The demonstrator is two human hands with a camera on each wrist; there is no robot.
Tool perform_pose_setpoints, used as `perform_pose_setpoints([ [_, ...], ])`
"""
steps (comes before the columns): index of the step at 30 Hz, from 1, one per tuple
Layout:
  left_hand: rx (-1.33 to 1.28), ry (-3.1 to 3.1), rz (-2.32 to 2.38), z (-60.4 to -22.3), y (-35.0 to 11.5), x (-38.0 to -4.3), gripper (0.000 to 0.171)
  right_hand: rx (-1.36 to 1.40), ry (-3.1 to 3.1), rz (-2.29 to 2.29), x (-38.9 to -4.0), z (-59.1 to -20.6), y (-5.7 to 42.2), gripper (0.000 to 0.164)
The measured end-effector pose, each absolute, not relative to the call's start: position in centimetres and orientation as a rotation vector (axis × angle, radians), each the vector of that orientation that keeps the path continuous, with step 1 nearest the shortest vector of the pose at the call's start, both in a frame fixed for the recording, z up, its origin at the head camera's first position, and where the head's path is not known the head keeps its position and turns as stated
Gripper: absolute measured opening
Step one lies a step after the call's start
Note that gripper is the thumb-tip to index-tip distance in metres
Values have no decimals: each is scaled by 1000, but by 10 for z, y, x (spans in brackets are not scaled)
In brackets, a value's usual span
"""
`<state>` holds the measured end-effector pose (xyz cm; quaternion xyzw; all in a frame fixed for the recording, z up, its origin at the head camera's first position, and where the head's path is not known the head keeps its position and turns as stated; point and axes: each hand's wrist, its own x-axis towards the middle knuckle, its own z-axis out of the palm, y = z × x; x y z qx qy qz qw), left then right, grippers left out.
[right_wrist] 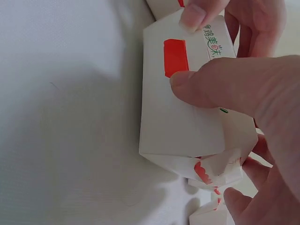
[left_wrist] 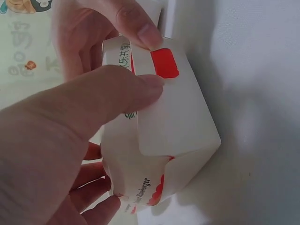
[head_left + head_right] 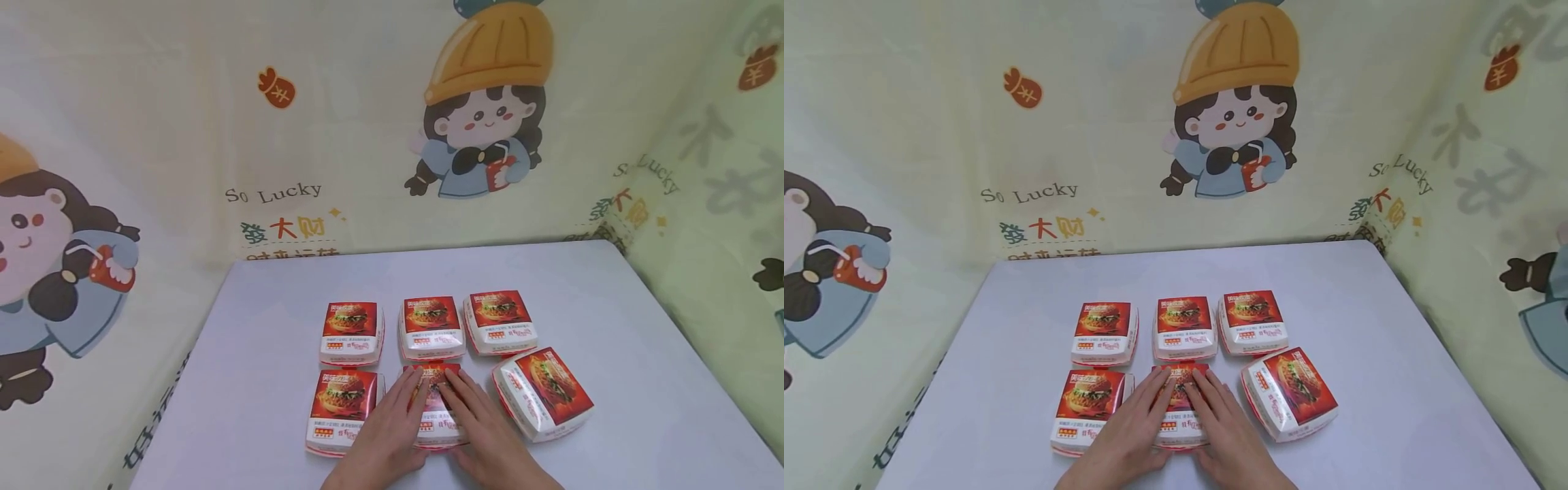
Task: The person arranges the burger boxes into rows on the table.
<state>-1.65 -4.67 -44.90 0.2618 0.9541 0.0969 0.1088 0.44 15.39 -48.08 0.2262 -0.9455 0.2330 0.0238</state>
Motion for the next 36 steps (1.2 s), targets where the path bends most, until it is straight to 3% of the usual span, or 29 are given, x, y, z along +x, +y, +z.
perform_pose_setpoints([
  [12, 858, 2855, 296, -447, -51, -14, 96, 737, -2840, 712, 6, -481, 155, 100],
  [30, 780, 2763, 400, -449, -52, -15, 97, 727, -2813, 674, 7, -481, 155, 96],
  [36, 894, 2815, 429, -449, -53, -13, 99, 692, -2857, 670, 8, -477, 156, 92],
])
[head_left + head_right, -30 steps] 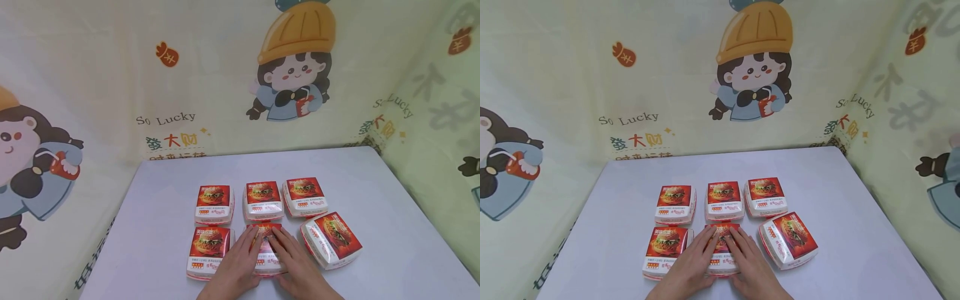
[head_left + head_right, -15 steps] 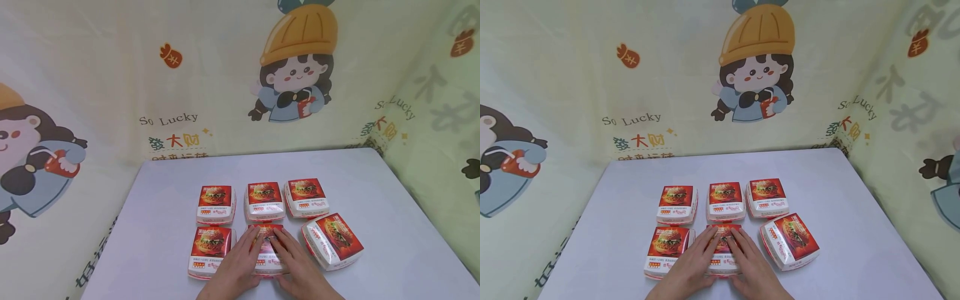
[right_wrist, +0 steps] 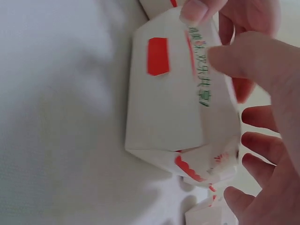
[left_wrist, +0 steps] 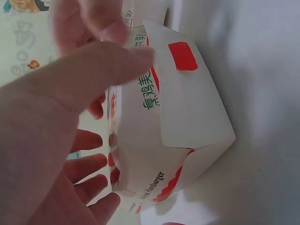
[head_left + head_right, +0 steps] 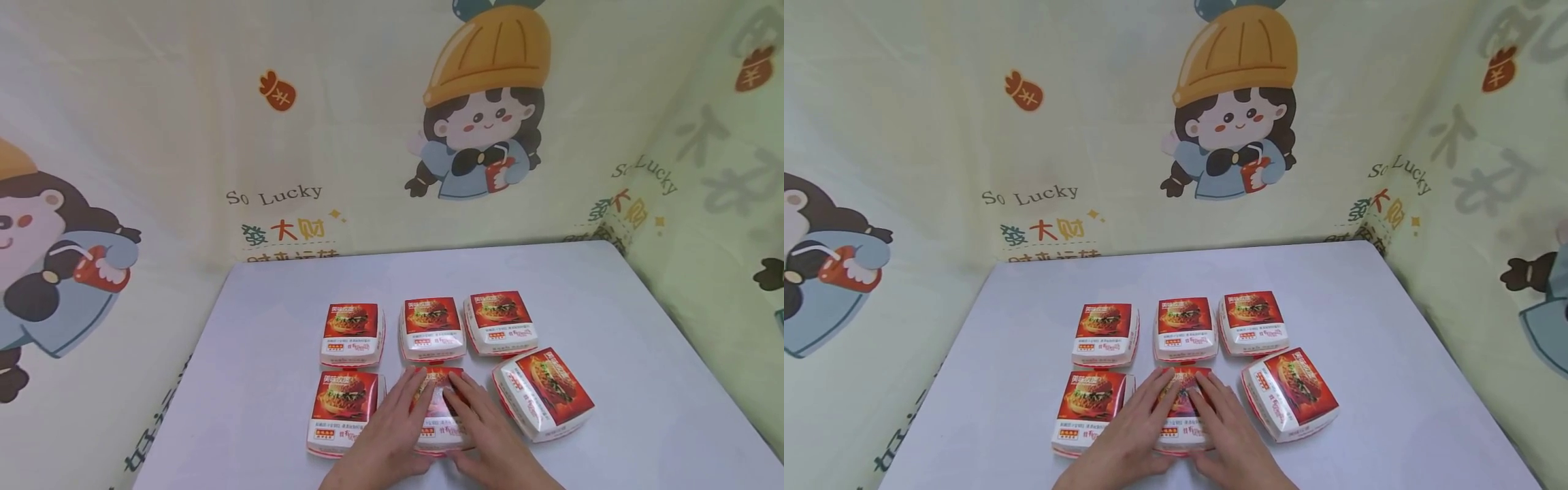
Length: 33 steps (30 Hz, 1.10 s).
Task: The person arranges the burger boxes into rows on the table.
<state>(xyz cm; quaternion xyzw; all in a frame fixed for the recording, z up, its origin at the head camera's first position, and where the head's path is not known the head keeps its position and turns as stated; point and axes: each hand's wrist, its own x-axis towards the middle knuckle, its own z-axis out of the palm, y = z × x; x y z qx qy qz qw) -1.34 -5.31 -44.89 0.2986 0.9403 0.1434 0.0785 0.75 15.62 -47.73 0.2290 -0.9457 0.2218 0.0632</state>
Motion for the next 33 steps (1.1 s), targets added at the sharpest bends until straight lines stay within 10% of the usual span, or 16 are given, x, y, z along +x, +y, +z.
perform_pose_setpoints([
  [33, 1173, 2906, 382, -437, -13, -29, 82, 389, -2479, 827, 12, -469, 212, 62],
])
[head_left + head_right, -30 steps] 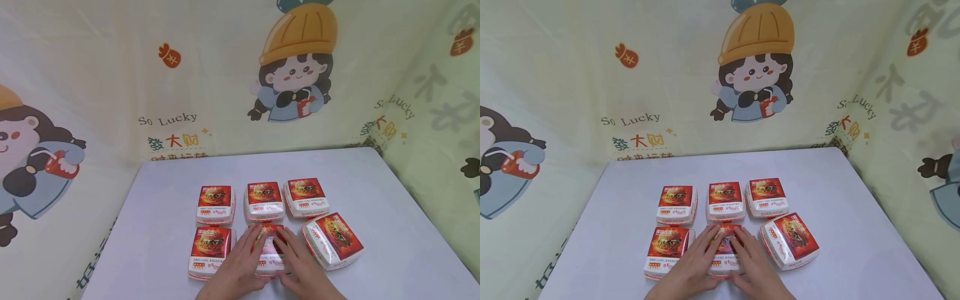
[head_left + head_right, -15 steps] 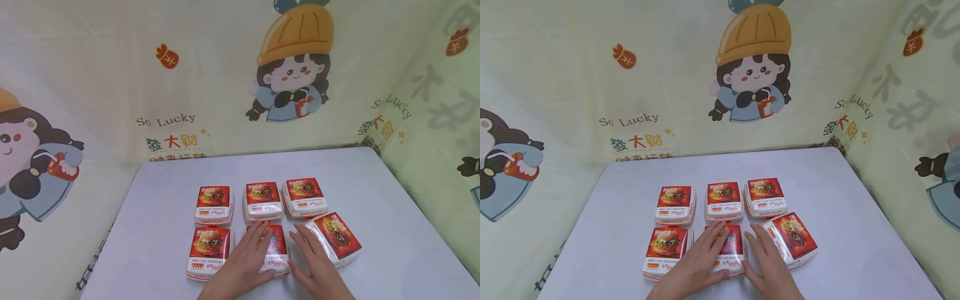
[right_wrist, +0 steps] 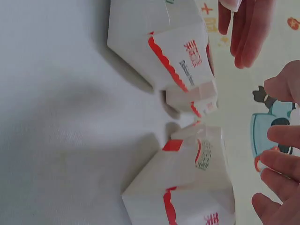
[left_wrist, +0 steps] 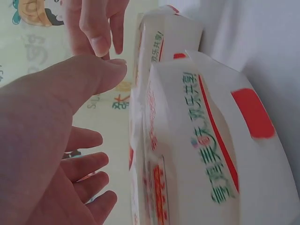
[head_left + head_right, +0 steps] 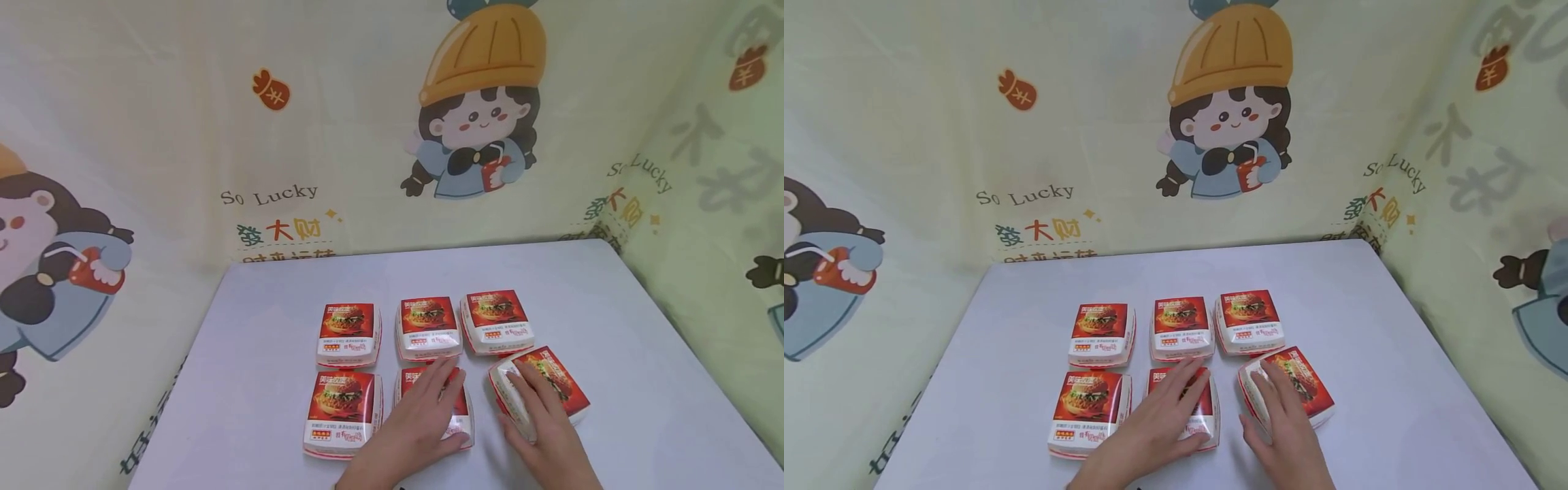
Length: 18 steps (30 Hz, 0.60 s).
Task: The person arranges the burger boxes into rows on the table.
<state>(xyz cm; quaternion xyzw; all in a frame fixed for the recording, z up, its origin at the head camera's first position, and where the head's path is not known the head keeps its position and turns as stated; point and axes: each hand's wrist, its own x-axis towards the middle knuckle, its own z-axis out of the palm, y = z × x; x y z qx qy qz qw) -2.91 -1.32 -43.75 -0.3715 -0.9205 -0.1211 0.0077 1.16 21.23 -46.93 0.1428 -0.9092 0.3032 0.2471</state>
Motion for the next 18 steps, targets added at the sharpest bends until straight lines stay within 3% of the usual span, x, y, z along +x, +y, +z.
perform_pose_setpoints([
  [4, -1180, -2905, -355, -435, -5, -30, 81, 300, -2496, 781, 13, -468, 217, 80],
  [18, -1350, -2803, -255, -432, 37, -38, 78, 80, -2574, 699, 18, -477, 233, 86],
])
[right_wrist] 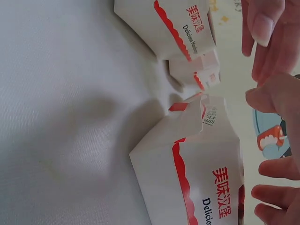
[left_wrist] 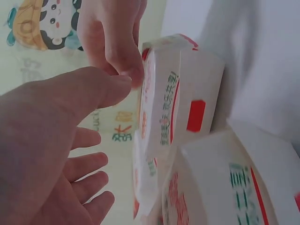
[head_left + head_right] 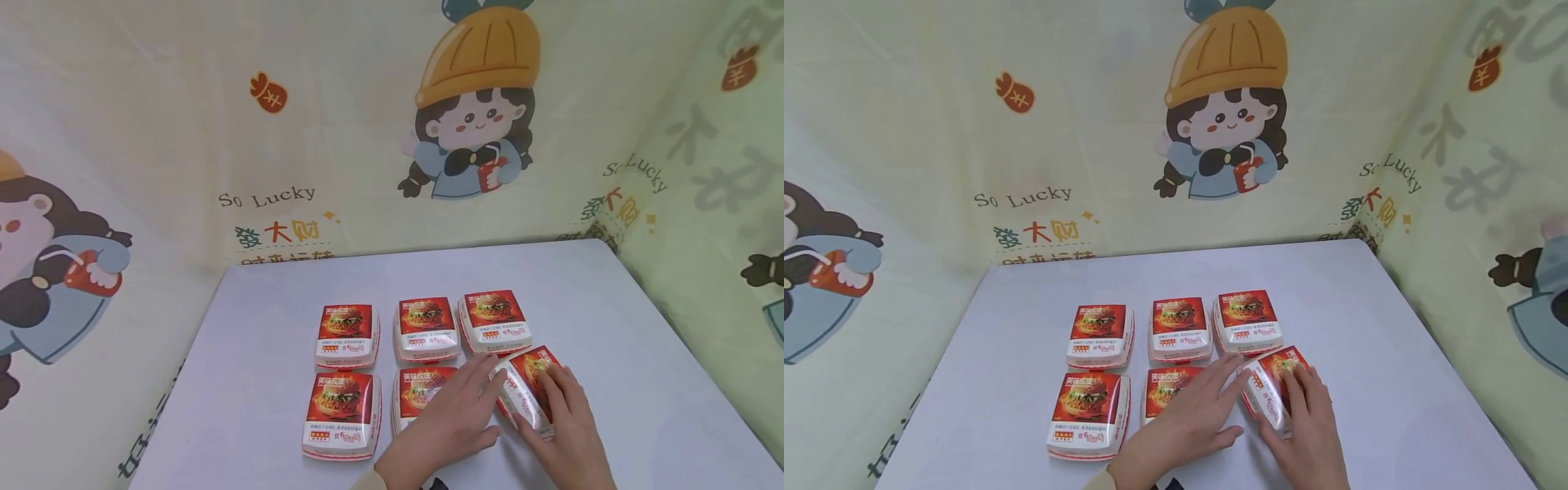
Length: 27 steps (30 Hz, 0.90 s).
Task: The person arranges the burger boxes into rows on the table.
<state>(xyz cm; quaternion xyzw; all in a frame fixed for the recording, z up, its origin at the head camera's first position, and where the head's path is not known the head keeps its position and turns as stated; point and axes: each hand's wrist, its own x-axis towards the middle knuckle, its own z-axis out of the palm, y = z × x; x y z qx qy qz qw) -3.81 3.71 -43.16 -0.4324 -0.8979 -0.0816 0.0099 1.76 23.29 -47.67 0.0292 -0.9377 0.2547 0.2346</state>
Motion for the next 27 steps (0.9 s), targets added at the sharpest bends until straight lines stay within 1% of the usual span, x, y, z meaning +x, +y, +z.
perform_pose_setpoints([
  [4, -1381, -2826, -243, -433, 49, -41, 76, 42, -2612, 702, 19, -479, 234, 90],
  [11, -1389, -2868, -118, -433, 70, -45, 64, -38, -2705, 672, 21, -482, 235, 97],
  [16, -1408, -2950, -127, -432, 82, -49, 63, -122, -2797, 645, 22, -479, 234, 101],
  [18, -1425, -2969, -131, -432, 85, -50, 67, -135, -2817, 647, 23, -479, 235, 101],
  [21, -1454, -2961, -95, -432, 87, -52, 79, -162, -2853, 647, 23, -481, 236, 103],
  [23, -1463, -2954, -72, -433, 87, -53, 85, -179, -2872, 644, 23, -482, 235, 105],
  [27, -1478, -2931, -51, -435, 87, -54, 85, -194, -2873, 632, 23, -484, 235, 106],
])
